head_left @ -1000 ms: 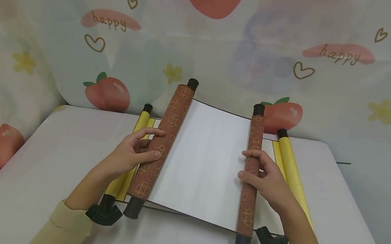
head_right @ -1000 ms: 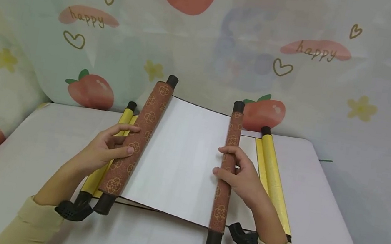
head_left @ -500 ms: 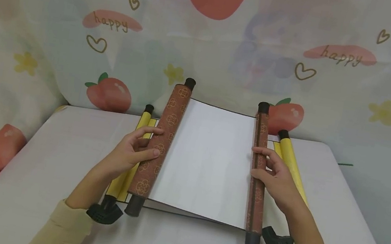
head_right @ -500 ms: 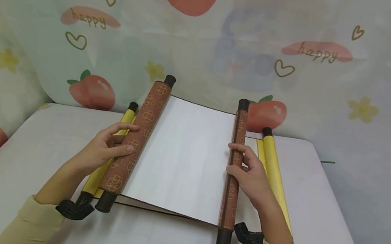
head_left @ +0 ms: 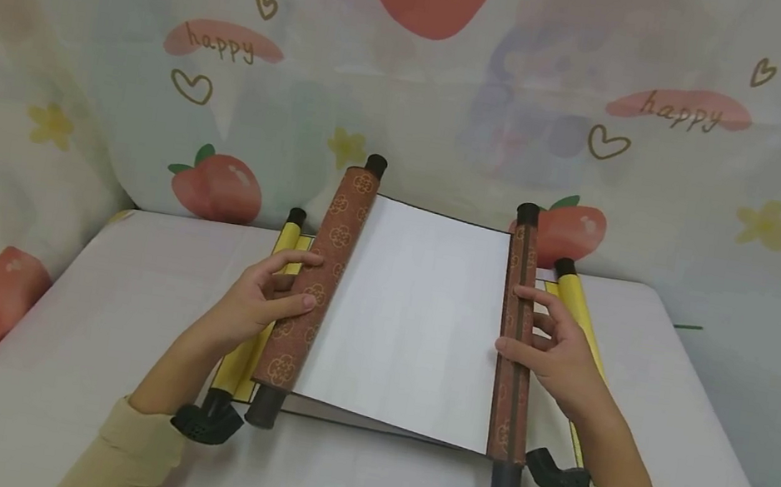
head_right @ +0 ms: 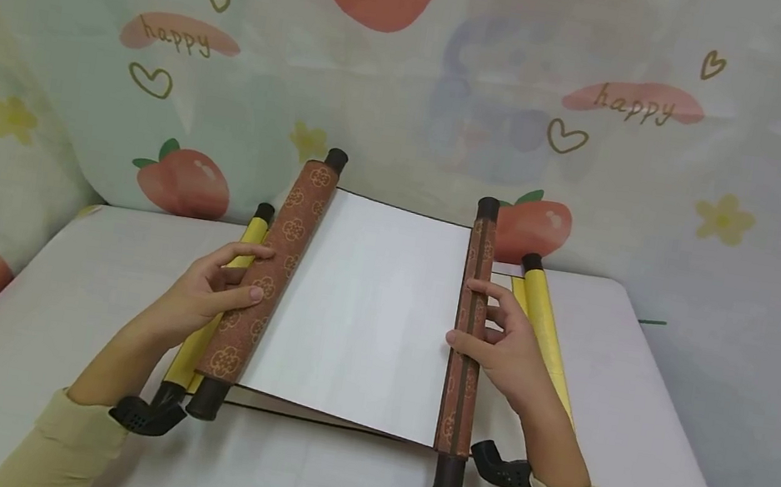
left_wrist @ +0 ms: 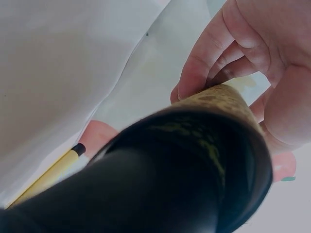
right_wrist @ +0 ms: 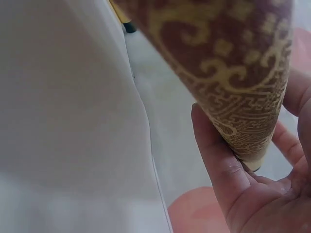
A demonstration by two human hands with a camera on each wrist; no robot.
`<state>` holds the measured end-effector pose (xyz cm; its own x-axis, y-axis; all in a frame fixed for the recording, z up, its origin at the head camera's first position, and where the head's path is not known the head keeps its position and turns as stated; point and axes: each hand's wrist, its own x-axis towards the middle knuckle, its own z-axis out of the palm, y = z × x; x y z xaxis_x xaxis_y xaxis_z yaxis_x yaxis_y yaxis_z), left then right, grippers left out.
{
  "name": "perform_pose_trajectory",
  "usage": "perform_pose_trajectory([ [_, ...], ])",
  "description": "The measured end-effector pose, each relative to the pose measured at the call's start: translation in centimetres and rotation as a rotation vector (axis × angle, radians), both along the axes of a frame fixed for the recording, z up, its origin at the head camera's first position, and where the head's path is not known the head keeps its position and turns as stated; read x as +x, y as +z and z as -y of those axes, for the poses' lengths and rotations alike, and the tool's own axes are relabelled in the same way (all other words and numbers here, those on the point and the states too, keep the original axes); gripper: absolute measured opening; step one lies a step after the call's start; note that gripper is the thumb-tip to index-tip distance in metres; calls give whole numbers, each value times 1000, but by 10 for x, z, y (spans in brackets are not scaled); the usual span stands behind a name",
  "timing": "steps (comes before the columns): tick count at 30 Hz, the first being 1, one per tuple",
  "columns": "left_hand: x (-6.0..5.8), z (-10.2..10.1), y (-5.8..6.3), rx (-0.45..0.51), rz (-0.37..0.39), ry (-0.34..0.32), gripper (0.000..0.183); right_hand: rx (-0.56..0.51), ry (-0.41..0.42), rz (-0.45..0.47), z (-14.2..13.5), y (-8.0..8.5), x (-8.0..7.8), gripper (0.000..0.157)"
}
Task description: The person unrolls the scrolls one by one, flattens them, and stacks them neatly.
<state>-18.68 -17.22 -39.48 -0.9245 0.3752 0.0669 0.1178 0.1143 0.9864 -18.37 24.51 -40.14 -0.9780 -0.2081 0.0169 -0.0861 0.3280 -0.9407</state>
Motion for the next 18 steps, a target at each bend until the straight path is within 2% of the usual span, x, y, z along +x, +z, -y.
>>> perform_pose_trajectory([
  [9, -3, 4, -2, 10, -10, 11, 50, -27, 38, -38, -4, 2, -1, 61],
  [15, -3, 5, -3, 24, -6, 10, 49, 5, 19, -50, -4, 3, 1, 45],
  [18, -3, 6, -3, 14, -15, 13, 49, 12, 14, -38, -3, 2, 1, 46],
])
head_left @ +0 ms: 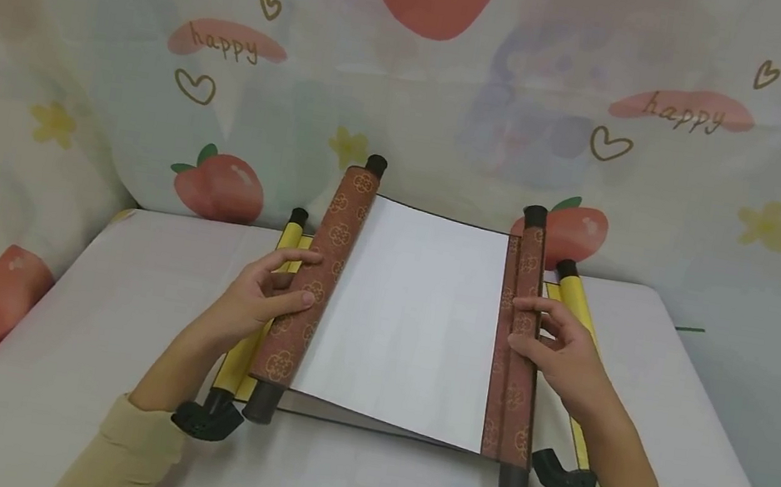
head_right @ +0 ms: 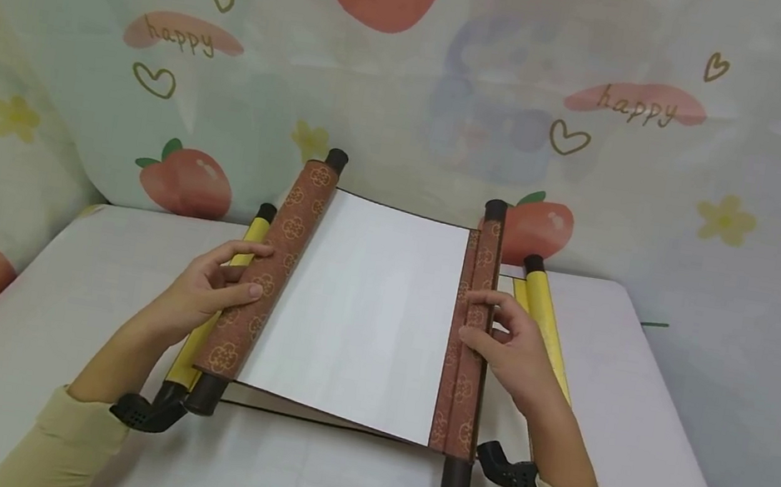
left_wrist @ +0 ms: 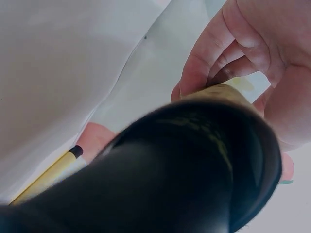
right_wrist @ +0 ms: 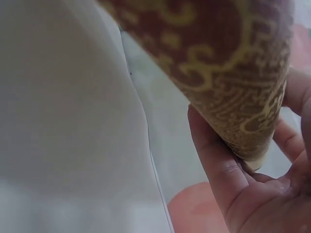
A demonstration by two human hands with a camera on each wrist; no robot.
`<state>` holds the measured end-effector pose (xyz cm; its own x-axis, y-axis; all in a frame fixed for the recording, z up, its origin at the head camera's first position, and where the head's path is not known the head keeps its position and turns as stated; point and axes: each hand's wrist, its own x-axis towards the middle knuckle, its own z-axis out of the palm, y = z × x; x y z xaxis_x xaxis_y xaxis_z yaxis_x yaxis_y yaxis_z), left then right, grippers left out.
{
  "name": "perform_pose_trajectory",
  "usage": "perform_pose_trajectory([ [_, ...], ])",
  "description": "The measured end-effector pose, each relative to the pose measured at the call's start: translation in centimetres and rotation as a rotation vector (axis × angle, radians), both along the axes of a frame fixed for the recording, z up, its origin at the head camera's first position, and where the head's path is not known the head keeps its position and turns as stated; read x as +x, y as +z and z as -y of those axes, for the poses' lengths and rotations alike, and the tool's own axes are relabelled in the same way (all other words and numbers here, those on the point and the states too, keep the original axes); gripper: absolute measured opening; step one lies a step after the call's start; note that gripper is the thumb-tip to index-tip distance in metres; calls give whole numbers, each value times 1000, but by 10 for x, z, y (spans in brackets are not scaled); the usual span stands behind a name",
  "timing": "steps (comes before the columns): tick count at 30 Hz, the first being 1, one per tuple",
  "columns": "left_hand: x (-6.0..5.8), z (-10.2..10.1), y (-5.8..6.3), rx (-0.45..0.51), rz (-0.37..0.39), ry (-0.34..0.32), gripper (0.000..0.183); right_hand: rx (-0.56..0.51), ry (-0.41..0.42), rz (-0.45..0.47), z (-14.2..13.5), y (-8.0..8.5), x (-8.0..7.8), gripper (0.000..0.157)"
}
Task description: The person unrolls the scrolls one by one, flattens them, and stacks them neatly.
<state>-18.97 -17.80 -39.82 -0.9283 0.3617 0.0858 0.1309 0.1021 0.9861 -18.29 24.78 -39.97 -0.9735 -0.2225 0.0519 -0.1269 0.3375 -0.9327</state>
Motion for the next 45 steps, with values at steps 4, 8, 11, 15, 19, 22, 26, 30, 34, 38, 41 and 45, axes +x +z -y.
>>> perform_pose_trajectory([
  [4, 0, 0, -1, -10, -7, -2, 49, -5, 1, 15, 0, -1, 0, 55],
  [8, -1, 1, -2, -2, -5, -1, 49, 2, -26, -6, -3, 3, 2, 53],
  [11, -1, 1, -3, -1, 3, 1, 49, -1, -39, -15, -6, 7, 4, 53],
  [15, -2, 1, -3, -3, 27, -2, 50, -4, -36, -18, -9, 11, 5, 56],
  [19, -1, 3, -3, -4, 38, 14, 50, 1, -11, -45, -11, 14, 6, 57],
  [22, 1, 5, -2, -3, 35, 20, 50, 2, 9, -53, -11, 15, 6, 56],
  [26, 2, 7, -2, -14, 34, 8, 50, 21, 12, -53, -9, 15, 6, 56],
  [30, 2, 9, -5, -55, 11, -43, 50, 30, 16, -72, -9, 16, 6, 56],
  [34, 0, 7, -11, -129, -32, -103, 45, 34, 29, -117, -9, 18, 7, 57],
  [38, -3, 0, -20, -185, -51, -116, 41, 35, 24, -158, -10, 25, 9, 57],
  [41, -5, -7, -25, -209, -13, -89, 46, 8, 25, -187, -13, 31, 11, 57],
  [45, -7, -15, -27, -224, 47, -63, 60, 36, 23, -169, -19, 42, 5, 57],
])
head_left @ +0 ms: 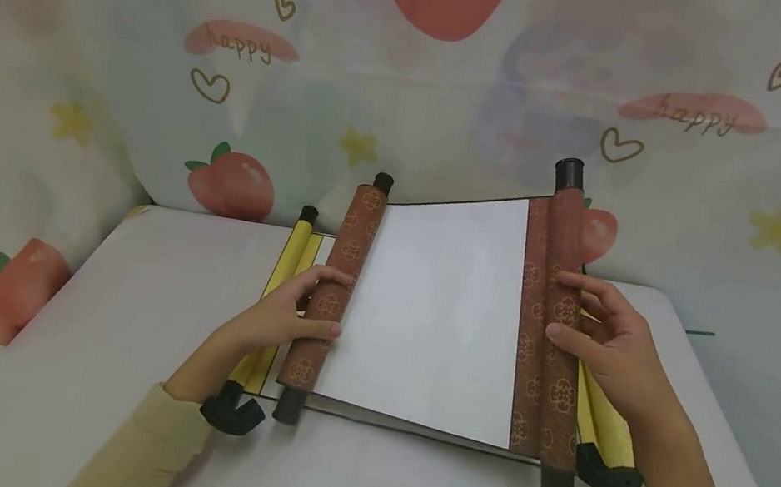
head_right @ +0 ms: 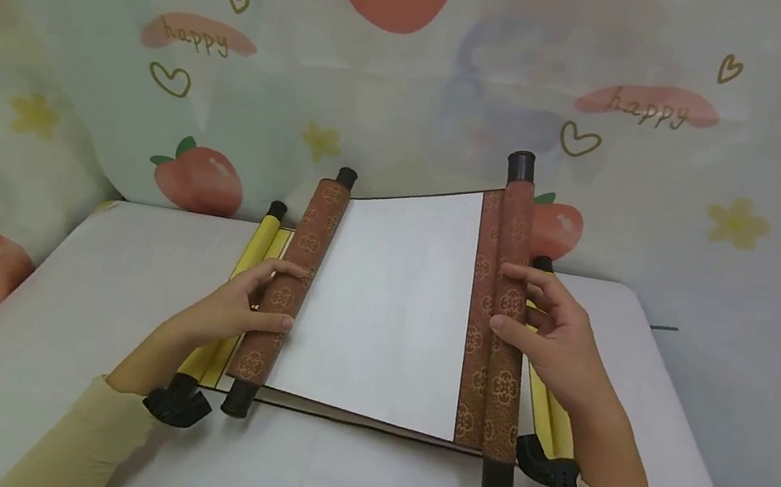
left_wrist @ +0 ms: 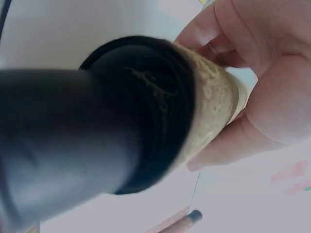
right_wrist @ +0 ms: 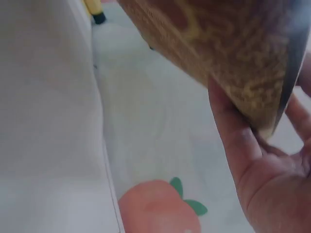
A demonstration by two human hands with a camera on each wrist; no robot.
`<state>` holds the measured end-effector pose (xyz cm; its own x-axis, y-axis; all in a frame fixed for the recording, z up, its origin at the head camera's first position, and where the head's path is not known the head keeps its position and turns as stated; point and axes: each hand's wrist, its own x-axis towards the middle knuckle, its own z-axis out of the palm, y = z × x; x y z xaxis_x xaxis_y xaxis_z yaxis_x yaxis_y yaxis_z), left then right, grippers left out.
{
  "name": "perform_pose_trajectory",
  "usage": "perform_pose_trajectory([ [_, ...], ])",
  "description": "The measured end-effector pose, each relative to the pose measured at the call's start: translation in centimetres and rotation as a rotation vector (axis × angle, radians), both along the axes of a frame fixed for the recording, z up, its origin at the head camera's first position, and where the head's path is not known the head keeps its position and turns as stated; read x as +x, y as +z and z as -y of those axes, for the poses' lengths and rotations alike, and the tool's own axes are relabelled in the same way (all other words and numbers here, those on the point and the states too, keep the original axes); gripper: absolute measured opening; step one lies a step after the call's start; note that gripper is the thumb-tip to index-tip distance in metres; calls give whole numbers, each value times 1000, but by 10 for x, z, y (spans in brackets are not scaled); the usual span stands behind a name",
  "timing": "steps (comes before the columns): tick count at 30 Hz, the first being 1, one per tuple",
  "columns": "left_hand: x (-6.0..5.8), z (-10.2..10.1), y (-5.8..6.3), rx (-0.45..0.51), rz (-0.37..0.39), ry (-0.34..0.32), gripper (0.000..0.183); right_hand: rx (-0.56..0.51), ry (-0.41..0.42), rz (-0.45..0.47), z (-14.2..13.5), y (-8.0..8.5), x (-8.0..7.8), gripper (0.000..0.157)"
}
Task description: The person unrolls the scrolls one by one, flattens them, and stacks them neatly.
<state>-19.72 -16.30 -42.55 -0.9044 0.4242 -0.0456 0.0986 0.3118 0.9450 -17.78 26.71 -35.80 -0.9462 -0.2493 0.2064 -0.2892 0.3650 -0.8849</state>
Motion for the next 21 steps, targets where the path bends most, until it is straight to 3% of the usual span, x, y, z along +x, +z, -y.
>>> perform_pose_trajectory([
  [4, 4, 4, 6, 12, 51, -39, 59, 64, -11, 85, -8, 7, -6, 56],
  [8, 5, 16, 15, -31, 34, -79, 52, 90, -17, 132, -15, 5, -9, 57],
  [15, 7, 21, 17, -62, -5, -97, 35, 53, -16, 124, -19, 4, -4, 57],
  [21, 12, 20, 16, -52, 5, -74, 42, -8, 1, 104, -19, 5, 1, 57],
])
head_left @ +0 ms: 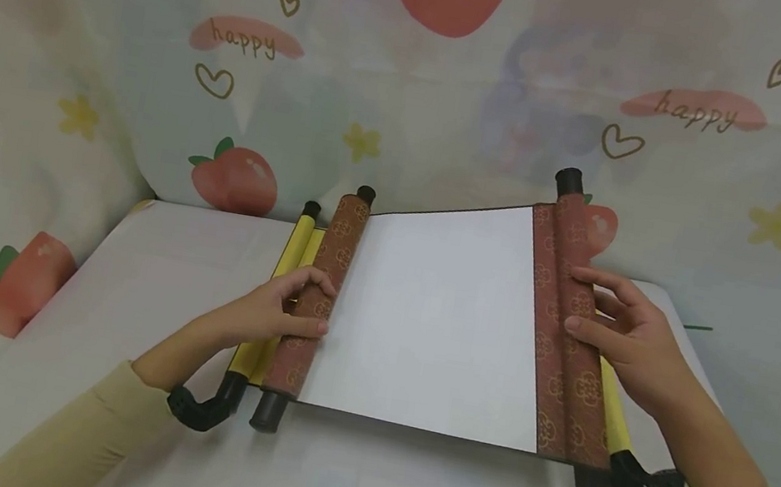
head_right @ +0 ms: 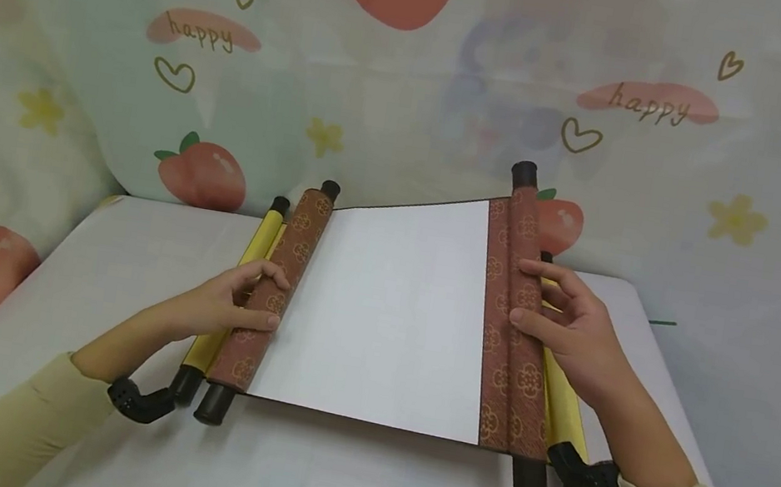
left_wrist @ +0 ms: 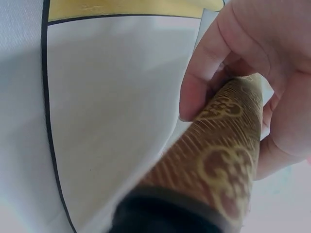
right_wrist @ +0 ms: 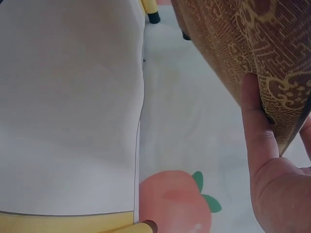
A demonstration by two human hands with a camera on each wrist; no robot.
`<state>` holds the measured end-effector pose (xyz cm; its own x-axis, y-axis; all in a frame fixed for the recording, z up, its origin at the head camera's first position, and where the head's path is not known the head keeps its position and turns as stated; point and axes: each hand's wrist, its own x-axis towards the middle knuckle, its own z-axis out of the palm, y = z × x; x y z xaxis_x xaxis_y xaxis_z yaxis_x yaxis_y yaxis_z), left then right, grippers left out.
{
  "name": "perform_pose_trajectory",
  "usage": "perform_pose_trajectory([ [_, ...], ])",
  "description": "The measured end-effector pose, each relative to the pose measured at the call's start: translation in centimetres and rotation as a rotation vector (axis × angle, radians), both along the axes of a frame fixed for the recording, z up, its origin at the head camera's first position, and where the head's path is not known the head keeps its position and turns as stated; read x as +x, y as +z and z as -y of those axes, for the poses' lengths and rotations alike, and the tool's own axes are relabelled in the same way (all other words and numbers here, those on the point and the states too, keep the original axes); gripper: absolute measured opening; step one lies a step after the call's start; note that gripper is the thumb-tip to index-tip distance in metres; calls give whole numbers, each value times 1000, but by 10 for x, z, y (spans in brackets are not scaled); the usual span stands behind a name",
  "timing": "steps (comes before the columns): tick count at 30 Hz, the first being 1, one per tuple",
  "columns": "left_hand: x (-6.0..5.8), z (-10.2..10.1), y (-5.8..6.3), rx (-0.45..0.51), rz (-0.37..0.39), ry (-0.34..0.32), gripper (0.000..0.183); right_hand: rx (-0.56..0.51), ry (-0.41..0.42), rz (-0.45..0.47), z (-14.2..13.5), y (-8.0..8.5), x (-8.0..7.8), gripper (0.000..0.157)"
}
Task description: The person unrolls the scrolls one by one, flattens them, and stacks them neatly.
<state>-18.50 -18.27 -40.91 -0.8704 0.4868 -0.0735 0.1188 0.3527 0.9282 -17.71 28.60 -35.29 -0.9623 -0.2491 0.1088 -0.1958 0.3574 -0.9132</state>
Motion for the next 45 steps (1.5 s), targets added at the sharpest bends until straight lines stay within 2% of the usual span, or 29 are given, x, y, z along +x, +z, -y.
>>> perform_pose_trajectory([
  [6, 2, -2, -2, -5, 42, 40, 34, -112, 22, -8, -7, 0, 4, 59],
  [15, 2, 2, 1, -20, -10, 70, 25, -202, 54, -3, -14, -1, 5, 58],
  [18, 2, 4, 1, -11, 4, 63, 33, -234, 79, -9, -14, 0, 4, 58],
  [25, 2, 8, 4, -10, -6, 71, 36, -208, 44, -17, -17, 0, 6, 59],
  [32, 3, 17, 8, 49, 19, 94, 36, -225, 39, -9, -21, -5, 8, 59],
  [39, 2, 18, 6, 79, -21, 82, 31, -271, 43, -28, -25, -6, 9, 60],
  [45, 1, 16, 5, 75, 3, 87, 34, -273, 40, -34, -27, -6, 10, 60],
])
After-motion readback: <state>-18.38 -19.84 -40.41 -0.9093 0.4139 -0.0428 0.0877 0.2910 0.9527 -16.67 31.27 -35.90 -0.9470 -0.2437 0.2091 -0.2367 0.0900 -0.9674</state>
